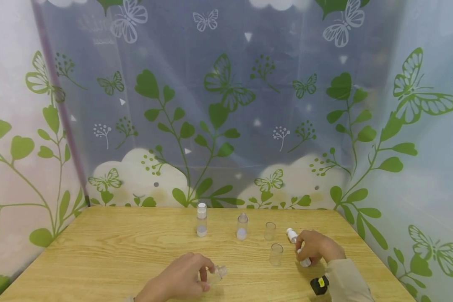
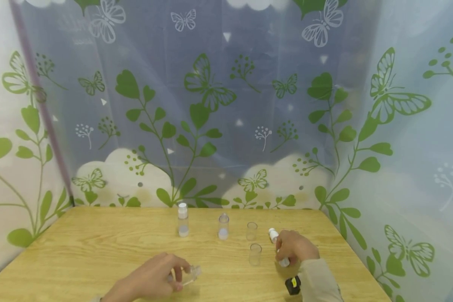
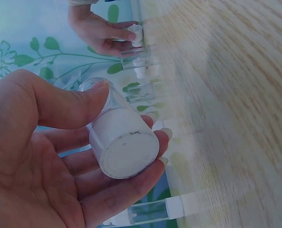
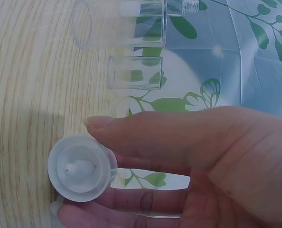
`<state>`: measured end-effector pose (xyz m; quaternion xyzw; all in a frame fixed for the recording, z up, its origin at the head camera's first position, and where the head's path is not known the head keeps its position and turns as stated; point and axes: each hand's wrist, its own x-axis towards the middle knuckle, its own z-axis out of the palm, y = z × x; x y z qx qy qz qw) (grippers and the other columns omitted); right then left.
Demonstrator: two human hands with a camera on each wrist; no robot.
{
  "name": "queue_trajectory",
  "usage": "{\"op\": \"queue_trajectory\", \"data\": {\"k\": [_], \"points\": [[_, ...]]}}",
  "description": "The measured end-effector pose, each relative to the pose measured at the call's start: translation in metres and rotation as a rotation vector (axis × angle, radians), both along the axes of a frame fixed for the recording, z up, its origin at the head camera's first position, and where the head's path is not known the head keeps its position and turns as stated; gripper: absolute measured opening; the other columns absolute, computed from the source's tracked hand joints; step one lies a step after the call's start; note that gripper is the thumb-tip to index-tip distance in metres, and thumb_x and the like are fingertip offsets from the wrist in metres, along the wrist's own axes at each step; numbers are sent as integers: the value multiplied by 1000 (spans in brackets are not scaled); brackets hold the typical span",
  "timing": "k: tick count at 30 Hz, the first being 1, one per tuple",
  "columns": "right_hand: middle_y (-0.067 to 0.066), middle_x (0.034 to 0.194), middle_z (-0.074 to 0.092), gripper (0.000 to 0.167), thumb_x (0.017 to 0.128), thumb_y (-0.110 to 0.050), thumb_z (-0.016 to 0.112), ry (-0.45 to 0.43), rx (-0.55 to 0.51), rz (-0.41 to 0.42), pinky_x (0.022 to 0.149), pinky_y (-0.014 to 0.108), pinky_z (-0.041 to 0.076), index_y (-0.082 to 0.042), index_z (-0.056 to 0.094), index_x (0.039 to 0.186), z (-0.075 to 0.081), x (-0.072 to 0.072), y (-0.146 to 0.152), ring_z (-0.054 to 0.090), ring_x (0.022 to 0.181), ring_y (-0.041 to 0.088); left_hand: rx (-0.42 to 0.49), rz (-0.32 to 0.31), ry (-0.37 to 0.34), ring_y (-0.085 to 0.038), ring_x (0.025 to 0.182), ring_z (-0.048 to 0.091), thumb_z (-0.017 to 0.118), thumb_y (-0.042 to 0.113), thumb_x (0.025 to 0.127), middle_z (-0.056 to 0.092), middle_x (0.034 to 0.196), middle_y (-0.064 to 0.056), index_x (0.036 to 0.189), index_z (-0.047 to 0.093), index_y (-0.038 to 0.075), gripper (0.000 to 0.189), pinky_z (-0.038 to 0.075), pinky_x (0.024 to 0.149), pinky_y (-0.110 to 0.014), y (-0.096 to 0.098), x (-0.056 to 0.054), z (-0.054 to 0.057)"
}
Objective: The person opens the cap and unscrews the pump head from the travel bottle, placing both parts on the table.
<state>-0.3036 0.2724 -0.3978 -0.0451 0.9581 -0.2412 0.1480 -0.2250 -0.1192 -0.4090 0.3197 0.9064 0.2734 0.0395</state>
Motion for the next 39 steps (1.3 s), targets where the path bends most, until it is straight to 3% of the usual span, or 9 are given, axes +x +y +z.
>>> {"op": "queue_trajectory", "data": {"k": [8,19,26,31,33,36,39], "points": [[13,104,64,19,86,-4,78,6,19,7,66,34,63,-4,69,102,-1,-1,0,70,71,20,0,-4,-2,-11,81,67,83,9,79,75,81,8,109,76,9,31,57,71,-29,0,0,0],[15,115,65,20,86,-3,78,5,14,11,65,34,62,-5,70,104,-1,-1,1,68,74,19,-1,-4,5,-11,82,67,82,10,79,75,81,9,109,76,10,30,57,72,-29,-1,1,0],[12,103,67,21,87,-9,79,-5,12,2,66,38,62,-6,71,106,2,-1,2,67,75,20,5,4,-27,-8,80,65,81,9,79,74,82,8,109,76,10,30,55,69,-27,-1,0,1],[10,97,65,28,92,-16,76,-3,26,35,66,40,60,-6,70,117,7,-1,3,60,71,19,9,-2,-32,-5,76,65,81,7,80,75,82,6,108,77,8,29,53,67,-24,0,-2,1],[13,103,67,28,94,-17,73,49,44,88,70,43,60,-5,70,119,11,0,4,62,77,21,10,0,-33,-5,77,65,81,7,79,75,82,6,109,77,8,30,53,68,-25,0,-2,0],[23,121,68,32,98,-18,68,136,64,183,86,54,57,-2,67,125,18,1,3,68,100,37,19,9,-41,-7,78,65,80,7,79,75,82,7,109,76,6,30,53,68,-25,1,-2,0],[36,143,53,47,103,-27,62,192,72,233,105,68,43,2,56,140,24,5,-1,50,132,58,45,29,-73,-9,81,64,80,8,80,74,86,5,112,74,6,32,55,70,-28,2,-3,0]]}}
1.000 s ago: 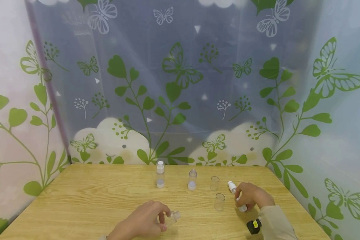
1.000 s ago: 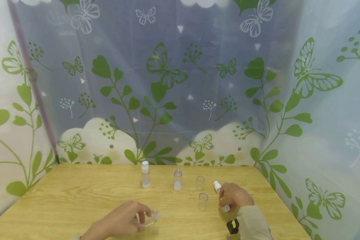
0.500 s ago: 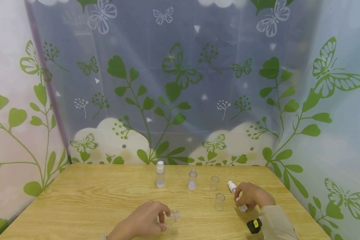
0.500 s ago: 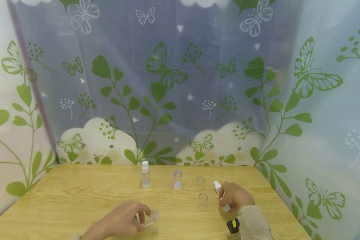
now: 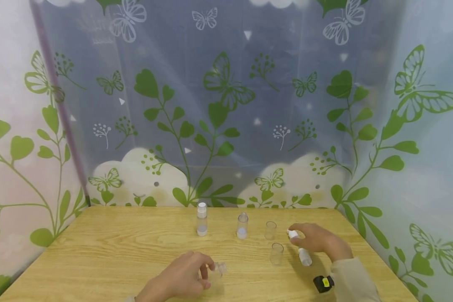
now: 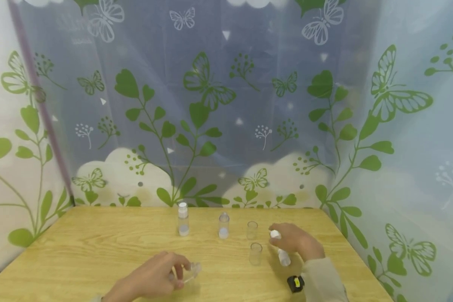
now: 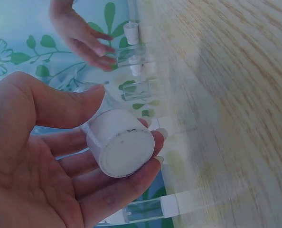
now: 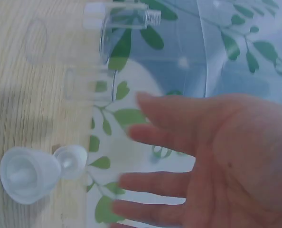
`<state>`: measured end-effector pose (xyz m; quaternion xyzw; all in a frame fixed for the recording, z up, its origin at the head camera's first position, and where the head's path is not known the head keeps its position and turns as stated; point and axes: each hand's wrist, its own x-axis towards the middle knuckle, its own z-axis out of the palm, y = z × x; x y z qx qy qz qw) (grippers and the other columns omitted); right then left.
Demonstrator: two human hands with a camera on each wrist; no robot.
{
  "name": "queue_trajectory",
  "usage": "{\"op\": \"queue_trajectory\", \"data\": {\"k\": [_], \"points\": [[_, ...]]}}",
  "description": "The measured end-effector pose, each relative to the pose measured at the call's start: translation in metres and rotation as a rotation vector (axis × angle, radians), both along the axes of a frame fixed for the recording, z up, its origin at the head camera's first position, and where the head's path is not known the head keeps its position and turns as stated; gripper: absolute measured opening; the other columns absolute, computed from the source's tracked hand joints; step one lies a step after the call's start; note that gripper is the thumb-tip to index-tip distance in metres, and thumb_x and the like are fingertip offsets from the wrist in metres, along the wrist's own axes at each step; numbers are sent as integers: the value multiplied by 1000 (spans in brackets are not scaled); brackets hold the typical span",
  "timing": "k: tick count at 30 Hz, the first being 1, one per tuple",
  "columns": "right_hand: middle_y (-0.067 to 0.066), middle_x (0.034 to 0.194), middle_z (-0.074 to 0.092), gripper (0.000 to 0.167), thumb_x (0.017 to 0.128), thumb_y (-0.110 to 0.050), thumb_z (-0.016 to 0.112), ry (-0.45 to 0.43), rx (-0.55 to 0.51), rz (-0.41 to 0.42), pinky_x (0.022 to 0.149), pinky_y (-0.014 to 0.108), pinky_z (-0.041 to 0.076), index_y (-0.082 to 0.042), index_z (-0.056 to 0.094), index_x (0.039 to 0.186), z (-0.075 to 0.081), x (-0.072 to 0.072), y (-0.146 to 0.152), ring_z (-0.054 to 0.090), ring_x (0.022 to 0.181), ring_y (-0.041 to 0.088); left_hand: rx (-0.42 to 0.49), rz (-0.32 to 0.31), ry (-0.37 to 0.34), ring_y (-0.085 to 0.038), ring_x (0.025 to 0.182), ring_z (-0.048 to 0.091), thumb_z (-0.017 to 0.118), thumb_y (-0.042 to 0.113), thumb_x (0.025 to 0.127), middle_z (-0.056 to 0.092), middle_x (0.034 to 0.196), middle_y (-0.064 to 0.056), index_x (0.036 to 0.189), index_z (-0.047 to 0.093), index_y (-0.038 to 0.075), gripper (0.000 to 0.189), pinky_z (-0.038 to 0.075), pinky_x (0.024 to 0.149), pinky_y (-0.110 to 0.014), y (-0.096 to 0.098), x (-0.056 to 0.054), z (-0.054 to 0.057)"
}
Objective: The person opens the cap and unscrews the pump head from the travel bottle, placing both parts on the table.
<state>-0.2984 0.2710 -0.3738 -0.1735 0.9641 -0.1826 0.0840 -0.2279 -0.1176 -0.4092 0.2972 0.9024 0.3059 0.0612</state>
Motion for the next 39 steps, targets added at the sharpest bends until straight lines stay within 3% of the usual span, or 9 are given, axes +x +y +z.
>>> {"op": "queue_trajectory", "data": {"k": [4,7,15,23,28,35,39], "points": [[47,158,19,71,106,-43,54,45,3,-32,107,82,28,1,34,157,3,9,-7,21,142,71,48,16,-23,-9,80,64,79,8,82,73,93,-1,115,71,5,34,58,71,-31,3,-4,0],[48,159,8,73,107,-44,50,106,42,-46,104,85,26,1,28,160,5,14,-14,14,141,75,76,20,-7,-7,78,62,79,7,83,72,96,-3,116,68,5,35,56,69,-27,8,-8,0],[44,161,15,63,109,-39,46,187,126,-39,102,82,33,-2,33,159,11,27,-24,23,141,72,94,23,68,-3,74,59,76,13,88,70,92,-1,119,63,4,34,50,65,-22,35,-23,5],[43,161,18,63,109,-40,47,236,138,-28,99,80,38,-3,35,158,14,33,-27,26,141,70,66,57,111,-15,81,66,77,12,86,71,92,-3,117,64,3,35,55,70,-28,56,-44,4],[43,161,18,61,108,-37,49,224,131,-17,98,79,39,-4,35,158,14,33,-29,26,141,70,59,77,121,-20,84,68,78,11,85,72,95,-7,116,63,3,36,56,73,-30,65,-57,-1],[42,162,16,62,108,-35,51,198,121,-27,100,80,38,-4,35,158,15,34,-31,25,142,69,78,79,105,-11,74,55,79,10,85,65,90,-7,112,59,2,34,47,64,-22,77,-72,-8],[41,164,14,62,108,-35,51,174,108,-40,102,81,35,-5,34,159,16,34,-30,22,145,68,75,87,100,-11,74,57,81,10,84,66,91,-8,113,59,0,38,49,64,-22,83,-78,-10]]}}
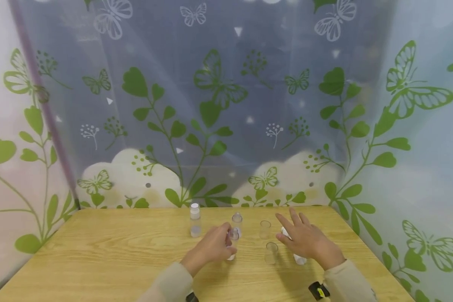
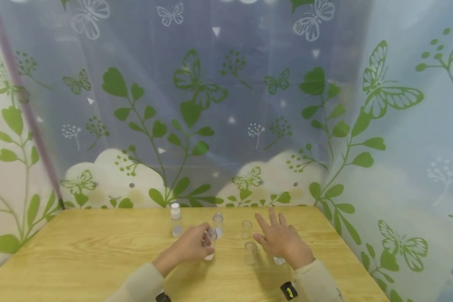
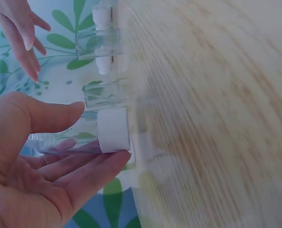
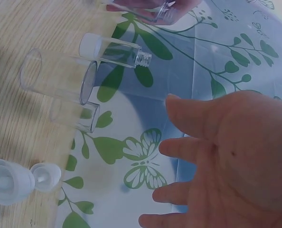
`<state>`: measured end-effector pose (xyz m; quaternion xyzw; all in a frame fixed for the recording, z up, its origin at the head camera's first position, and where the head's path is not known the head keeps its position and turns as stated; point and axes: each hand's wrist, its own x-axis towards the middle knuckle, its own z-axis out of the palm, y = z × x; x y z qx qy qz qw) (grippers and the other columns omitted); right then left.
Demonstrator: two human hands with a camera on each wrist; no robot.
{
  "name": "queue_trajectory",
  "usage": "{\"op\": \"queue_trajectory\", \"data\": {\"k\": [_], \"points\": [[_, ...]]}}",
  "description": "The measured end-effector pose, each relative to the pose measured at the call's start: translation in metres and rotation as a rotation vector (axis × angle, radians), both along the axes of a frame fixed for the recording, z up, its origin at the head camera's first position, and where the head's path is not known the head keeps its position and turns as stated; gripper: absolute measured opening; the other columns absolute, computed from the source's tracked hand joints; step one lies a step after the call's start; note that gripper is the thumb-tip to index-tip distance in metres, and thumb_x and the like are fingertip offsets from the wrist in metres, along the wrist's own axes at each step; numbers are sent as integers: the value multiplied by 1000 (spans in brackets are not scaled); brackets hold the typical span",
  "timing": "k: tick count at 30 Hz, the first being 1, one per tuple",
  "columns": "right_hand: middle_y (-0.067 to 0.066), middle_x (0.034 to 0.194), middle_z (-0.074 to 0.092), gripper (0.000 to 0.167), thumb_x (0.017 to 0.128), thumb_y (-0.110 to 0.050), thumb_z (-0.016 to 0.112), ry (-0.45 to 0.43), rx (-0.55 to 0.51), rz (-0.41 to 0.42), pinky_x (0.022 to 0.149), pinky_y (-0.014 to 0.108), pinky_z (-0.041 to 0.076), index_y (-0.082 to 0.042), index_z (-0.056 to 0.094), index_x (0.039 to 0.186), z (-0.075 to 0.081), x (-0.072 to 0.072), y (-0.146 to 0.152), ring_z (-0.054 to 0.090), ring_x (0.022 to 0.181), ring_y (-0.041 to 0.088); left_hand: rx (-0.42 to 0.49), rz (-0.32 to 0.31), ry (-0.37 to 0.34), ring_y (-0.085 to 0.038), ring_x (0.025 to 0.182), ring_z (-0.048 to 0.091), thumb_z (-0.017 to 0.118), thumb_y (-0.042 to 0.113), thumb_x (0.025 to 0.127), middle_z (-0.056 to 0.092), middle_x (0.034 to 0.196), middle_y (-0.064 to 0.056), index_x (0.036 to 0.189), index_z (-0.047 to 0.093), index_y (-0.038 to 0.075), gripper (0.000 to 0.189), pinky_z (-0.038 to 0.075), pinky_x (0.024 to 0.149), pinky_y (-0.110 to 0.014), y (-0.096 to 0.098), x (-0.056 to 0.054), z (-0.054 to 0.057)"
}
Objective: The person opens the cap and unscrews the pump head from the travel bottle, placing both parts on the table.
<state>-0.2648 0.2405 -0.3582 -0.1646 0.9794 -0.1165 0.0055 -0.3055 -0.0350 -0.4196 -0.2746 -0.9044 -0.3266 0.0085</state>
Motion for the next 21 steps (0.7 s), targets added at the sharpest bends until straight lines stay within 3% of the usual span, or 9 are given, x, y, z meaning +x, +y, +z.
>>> {"op": "queue_trajectory", "data": {"k": [14,21], "points": [[40,164,15,59,108,-35,52,-33,0,1,102,83,33,-6,37,157,1,0,-3,23,145,68,4,20,-20,-9,70,54,82,11,81,64,83,-2,106,59,0,36,47,61,-21,15,-9,-3],[40,162,24,55,108,-35,52,-111,20,-9,103,82,33,-6,44,154,5,-1,-4,26,144,66,22,5,-29,-10,68,53,80,8,80,63,83,-4,102,58,2,32,46,59,-21,15,-8,-3]]}}
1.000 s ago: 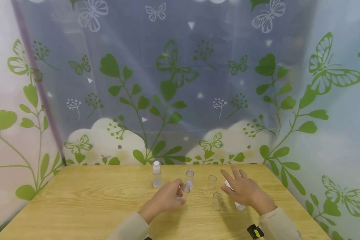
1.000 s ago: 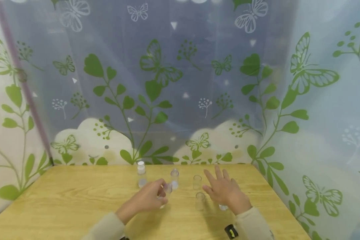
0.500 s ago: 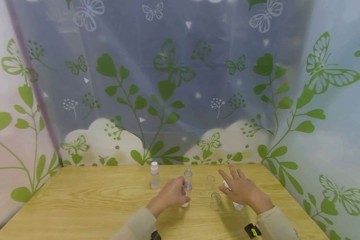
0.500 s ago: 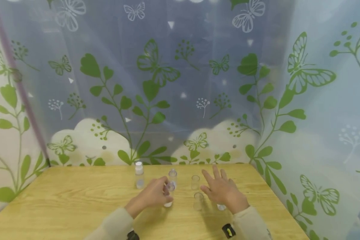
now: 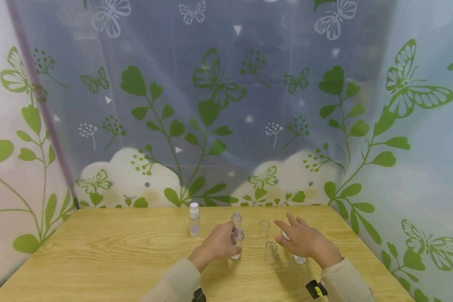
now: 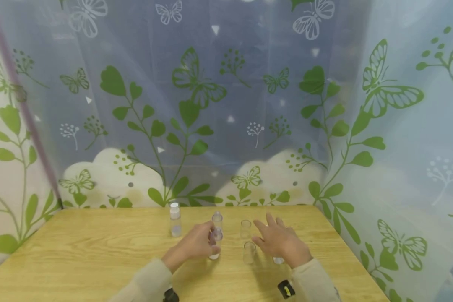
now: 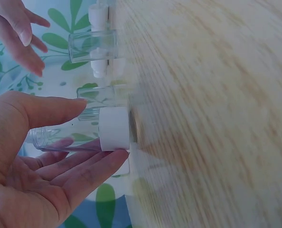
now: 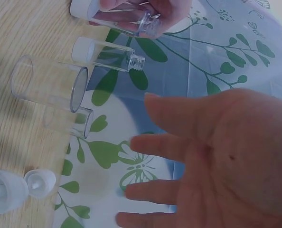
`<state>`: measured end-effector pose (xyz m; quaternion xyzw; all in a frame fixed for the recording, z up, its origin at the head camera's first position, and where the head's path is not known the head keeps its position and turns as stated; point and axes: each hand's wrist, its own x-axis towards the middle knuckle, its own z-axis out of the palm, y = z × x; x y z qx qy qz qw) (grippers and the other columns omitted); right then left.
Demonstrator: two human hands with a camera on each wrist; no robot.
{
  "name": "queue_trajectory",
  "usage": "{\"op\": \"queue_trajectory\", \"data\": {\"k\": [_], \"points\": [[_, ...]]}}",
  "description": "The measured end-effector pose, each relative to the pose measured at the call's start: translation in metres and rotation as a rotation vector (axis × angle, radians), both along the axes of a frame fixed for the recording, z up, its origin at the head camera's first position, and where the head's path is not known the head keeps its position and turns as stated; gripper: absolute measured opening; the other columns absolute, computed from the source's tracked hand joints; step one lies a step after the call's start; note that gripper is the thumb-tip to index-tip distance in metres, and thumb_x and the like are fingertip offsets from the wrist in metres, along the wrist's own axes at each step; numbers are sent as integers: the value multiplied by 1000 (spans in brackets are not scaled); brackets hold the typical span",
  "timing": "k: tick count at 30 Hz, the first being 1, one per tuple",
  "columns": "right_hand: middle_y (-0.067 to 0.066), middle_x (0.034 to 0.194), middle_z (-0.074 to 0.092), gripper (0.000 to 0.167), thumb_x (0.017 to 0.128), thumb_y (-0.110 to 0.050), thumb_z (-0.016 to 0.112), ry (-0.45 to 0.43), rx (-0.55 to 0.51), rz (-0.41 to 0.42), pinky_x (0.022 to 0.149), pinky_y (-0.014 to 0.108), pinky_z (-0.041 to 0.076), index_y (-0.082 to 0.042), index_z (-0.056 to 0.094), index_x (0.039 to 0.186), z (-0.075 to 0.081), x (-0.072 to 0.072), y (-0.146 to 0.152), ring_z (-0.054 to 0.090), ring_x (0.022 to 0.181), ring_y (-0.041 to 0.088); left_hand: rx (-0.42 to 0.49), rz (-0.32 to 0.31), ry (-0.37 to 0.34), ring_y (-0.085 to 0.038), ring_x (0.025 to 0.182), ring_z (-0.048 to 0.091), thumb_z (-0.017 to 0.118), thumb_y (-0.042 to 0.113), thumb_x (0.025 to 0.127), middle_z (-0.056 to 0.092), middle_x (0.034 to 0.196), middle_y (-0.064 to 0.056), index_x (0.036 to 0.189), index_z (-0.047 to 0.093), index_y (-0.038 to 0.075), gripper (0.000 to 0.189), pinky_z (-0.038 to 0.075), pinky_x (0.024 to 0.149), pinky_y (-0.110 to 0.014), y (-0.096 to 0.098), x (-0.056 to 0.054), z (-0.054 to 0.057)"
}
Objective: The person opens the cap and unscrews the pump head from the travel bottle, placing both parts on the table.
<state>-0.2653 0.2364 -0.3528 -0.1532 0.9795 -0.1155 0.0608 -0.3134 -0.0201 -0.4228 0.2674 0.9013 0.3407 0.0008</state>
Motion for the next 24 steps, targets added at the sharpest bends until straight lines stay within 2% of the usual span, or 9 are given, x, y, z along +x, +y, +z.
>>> {"op": "queue_trajectory", "data": {"k": [8,24], "points": [[39,161,26,52,109,-35,49,-77,-14,-8,109,79,29,-7,46,152,2,-2,1,25,146,63,-14,9,-2,-12,76,57,81,11,80,66,89,-7,101,57,4,33,48,63,-23,1,-2,-1],[39,159,29,52,108,-34,51,-77,9,0,108,78,31,-7,45,152,5,-2,-1,28,145,63,-16,19,-41,-17,83,61,78,12,82,64,94,-7,107,55,4,35,52,69,-26,2,-1,-6]]}}
